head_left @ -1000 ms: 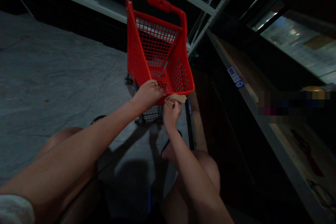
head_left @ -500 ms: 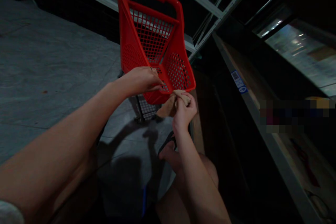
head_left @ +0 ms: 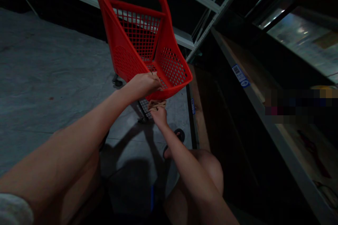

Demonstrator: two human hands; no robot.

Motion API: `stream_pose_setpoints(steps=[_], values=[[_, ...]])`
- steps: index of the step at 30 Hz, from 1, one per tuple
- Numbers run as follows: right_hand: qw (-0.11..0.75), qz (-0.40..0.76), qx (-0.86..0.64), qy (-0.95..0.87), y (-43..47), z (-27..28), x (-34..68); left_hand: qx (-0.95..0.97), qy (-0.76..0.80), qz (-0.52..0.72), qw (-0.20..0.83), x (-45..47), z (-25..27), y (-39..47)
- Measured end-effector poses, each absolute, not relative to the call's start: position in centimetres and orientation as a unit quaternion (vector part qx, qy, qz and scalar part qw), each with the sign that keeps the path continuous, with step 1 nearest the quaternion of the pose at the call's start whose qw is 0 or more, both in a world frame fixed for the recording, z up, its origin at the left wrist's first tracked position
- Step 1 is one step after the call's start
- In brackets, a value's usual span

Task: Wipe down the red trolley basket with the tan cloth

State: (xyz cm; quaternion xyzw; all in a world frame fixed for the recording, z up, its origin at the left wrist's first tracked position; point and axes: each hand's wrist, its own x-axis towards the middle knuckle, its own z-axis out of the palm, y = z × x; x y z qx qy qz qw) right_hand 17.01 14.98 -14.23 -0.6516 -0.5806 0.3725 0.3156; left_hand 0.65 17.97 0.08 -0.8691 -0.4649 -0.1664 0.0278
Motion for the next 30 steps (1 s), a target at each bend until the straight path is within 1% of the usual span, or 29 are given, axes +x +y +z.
stream_pose_setpoints(steps=[2, 4, 6, 8, 10, 13, 15, 17, 18, 20, 22, 24, 25, 27, 30], values=[[0.307, 0.393, -0.653, -0.571, 14.9, -14.5, 16.7, -0.867, -0.47, -0.165, 0.026, 1.0, 0.0, 17.6], [0.322, 0.406, -0.657, -0.548, 14.5, -14.3, 16.3, -0.872, -0.46, -0.168, 0.019, 1.3, -0.1, 17.3], [0.373, 0.415, -0.652, -0.514, 13.7, -13.0, 15.9, -0.881, -0.436, -0.181, 0.015, 1.4, -0.1, 17.2], [0.449, 0.408, -0.622, -0.495, 13.1, -10.6, 16.0, -0.888, -0.414, -0.199, 0.025, 0.9, 0.3, 17.5], [0.516, 0.379, -0.573, -0.512, 12.8, -7.8, 16.7, -0.887, -0.407, -0.213, 0.046, -0.3, 0.9, 18.0], [0.569, 0.298, -0.524, -0.559, 13.1, -4.9, 18.1, -0.869, -0.44, -0.215, 0.071, -2.7, 1.3, 18.9], [0.586, 0.239, -0.539, -0.556, 13.5, -4.8, 18.7, -0.854, -0.469, -0.212, 0.072, -3.9, 1.0, 19.4], [0.589, 0.217, -0.58, -0.52, 14.0, -6.1, 18.6, -0.841, -0.492, -0.215, 0.073, -4.1, 0.4, 19.9], [0.587, 0.236, -0.597, -0.493, 14.4, -7.0, 18.5, -0.836, -0.498, -0.218, 0.077, -3.9, 0.1, 20.1], [0.579, 0.333, -0.606, -0.432, 15.1, -8.9, 17.9, -0.826, -0.506, -0.233, 0.091, -3.3, -0.4, 20.5], [0.576, 0.454, -0.577, -0.36, 15.8, -10.0, 17.4, -0.822, -0.502, -0.249, 0.103, -2.7, -0.6, 20.9], [0.593, 0.508, -0.548, -0.301, 16.3, -9.9, 17.2, -0.829, -0.488, -0.254, 0.103, -2.3, -0.6, 21.1], [0.612, 0.503, -0.537, -0.29, 16.5, -9.3, 17.4, -0.833, -0.481, -0.252, 0.101, -2.3, -0.5, 21.1], [0.66, 0.443, -0.522, -0.31, 16.6, -7.3, 18.0, -0.842, -0.471, -0.244, 0.097, -2.3, -0.4, 21.1], [0.69, 0.269, -0.523, -0.422, 16.3, -3.6, 19.4, -0.851, -0.457, -0.241, 0.089, -2.4, -0.3, 20.7]])
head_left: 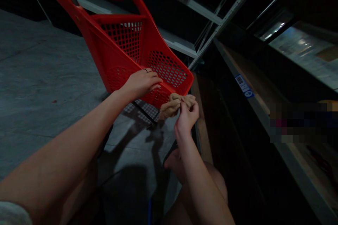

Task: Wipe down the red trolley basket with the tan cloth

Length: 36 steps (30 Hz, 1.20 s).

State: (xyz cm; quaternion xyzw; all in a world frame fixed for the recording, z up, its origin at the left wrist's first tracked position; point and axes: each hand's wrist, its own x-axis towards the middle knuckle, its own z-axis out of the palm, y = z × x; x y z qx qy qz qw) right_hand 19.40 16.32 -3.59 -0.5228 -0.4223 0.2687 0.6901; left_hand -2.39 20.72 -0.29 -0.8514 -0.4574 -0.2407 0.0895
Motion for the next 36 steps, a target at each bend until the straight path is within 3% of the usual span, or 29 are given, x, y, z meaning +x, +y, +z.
stream_pose_setpoints(steps=[3, 5, 10, 12, 16, 22, 25, 30, 36], values=[[0.651, 0.08, -0.523, -0.545, 16.2, -2.0, 20.4, -0.86, -0.438, -0.252, 0.068, -2.2, -0.4, 20.3], [0.586, 0.019, -0.517, -0.624, 16.3, -3.2, 20.5, -0.861, -0.435, -0.259, 0.056, -1.9, -0.6, 20.2], [0.316, -0.004, -0.539, -0.781, 16.8, -10.7, 20.1, -0.858, -0.435, -0.268, 0.045, -1.4, -1.0, 20.6], [0.25, 0.013, -0.545, -0.801, 16.8, -13.1, 20.5, -0.86, -0.434, -0.265, 0.043, -1.3, -1.1, 20.9], [0.23, 0.065, -0.54, -0.807, 16.8, -14.5, 21.5, -0.86, -0.435, -0.264, 0.041, -0.9, -1.2, 20.7], [0.476, 0.023, -0.447, -0.757, 17.7, -6.7, 20.6, -0.857, -0.437, -0.268, 0.053, -0.5, -1.2, 19.8], [0.503, -0.005, -0.43, -0.75, 19.0, -2.8, 20.2, -0.86, -0.43, -0.268, 0.058, -0.6, -1.2, 19.8], [0.399, -0.067, -0.405, -0.82, 20.0, -4.7, 20.3, -0.859, -0.434, -0.265, 0.063, -0.6, -1.4, 20.4], [0.087, -0.095, -0.342, -0.931, 18.7, -10.6, 18.6, -0.872, -0.422, -0.24, 0.067, -1.7, -0.5, 19.9]])
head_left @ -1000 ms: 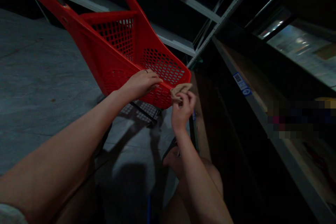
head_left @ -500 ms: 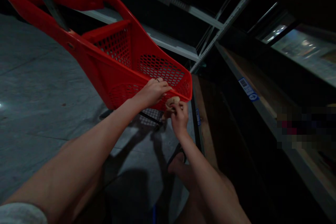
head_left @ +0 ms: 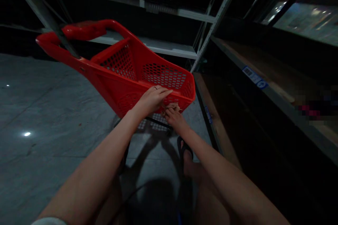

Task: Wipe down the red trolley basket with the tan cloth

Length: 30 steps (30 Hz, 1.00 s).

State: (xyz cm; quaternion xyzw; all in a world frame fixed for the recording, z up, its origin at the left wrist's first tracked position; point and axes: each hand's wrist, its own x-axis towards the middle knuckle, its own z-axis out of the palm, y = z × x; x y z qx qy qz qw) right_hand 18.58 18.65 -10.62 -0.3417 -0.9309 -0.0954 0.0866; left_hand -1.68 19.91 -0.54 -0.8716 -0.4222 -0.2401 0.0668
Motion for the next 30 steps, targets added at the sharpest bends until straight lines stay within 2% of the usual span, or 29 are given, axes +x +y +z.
stream_pose_setpoints(steps=[2, 5, 7, 11, 13, 17, 25, 27, 30], values=[[0.063, -0.093, -0.35, -0.93, 18.3, -11.3, 18.1, -0.858, -0.442, -0.246, 0.093, -3.5, 0.3, 19.5], [0.087, -0.087, -0.365, -0.923, 18.1, -10.3, 17.8, -0.798, -0.522, -0.262, 0.149, -6.9, 1.6, 19.1], [0.151, -0.099, -0.372, -0.91, 18.3, -8.4, 17.8, -0.767, -0.567, -0.247, 0.167, -8.7, 2.1, 19.1], [0.344, -0.108, -0.431, -0.827, 19.0, -4.3, 17.1, -0.75, -0.605, -0.196, 0.18, -9.5, 2.2, 19.0], [0.381, -0.094, -0.48, -0.784, 19.1, -3.7, 16.1, -0.748, -0.607, -0.189, 0.187, -9.1, 2.0, 18.8], [0.322, -0.066, -0.536, -0.777, 18.8, -6.5, 14.0, -0.751, -0.6, -0.195, 0.196, -8.3, 1.8, 18.3], [0.148, 0.109, -0.444, -0.877, 17.1, -14.3, 14.2, -0.754, -0.586, -0.196, 0.221, -7.7, 1.6, 17.9], [0.173, 0.126, -0.449, -0.867, 17.1, -13.8, 14.2, -0.753, -0.586, -0.195, 0.229, -7.4, 1.5, 17.7], [0.295, 0.126, -0.437, -0.841, 17.8, -10.7, 13.9, -0.751, -0.582, -0.204, 0.234, -7.0, 1.4, 17.5]])
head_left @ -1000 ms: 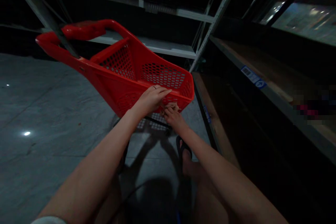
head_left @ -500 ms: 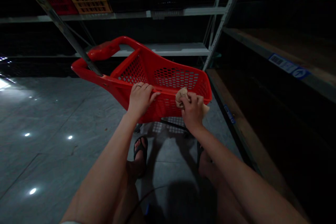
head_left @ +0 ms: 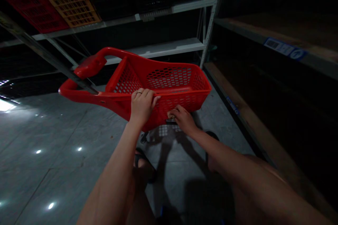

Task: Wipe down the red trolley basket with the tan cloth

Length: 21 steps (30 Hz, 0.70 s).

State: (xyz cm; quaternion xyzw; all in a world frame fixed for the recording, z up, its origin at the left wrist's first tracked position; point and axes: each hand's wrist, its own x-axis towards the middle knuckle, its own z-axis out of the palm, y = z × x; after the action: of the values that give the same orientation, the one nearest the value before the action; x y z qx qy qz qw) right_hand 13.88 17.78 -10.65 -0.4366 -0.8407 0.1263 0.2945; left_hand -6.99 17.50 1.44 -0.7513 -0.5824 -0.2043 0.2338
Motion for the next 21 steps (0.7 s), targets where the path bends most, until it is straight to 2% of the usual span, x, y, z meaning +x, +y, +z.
stream_pose_setpoints(steps=[3, 5, 10, 12, 15, 21], values=[[0.431, 0.088, -0.413, -0.798, 18.6, -6.7, 13.8, -0.753, -0.579, -0.216, 0.225, -6.8, 1.3, 17.4], [0.492, 0.068, -0.403, -0.769, 18.9, -4.6, 13.9, -0.755, -0.579, -0.221, 0.216, -6.7, 1.3, 17.3], [0.589, 0.03, -0.384, -0.711, 18.2, -1.8, 13.9, -0.753, -0.583, -0.217, 0.213, -6.1, 1.4, 16.8], [0.602, 0.009, -0.395, -0.695, 18.0, -1.5, 13.7, -0.756, -0.583, -0.211, 0.209, -5.7, 1.6, 16.4], [0.53, 0.008, -0.41, -0.742, 17.8, -2.7, 13.1, -0.762, -0.583, -0.202, 0.197, -5.2, 1.9, 15.8], [0.251, 0.019, -0.403, -0.88, 16.5, -10.0, 11.7, -0.765, -0.581, -0.212, 0.18, -4.7, 1.8, 15.4]])
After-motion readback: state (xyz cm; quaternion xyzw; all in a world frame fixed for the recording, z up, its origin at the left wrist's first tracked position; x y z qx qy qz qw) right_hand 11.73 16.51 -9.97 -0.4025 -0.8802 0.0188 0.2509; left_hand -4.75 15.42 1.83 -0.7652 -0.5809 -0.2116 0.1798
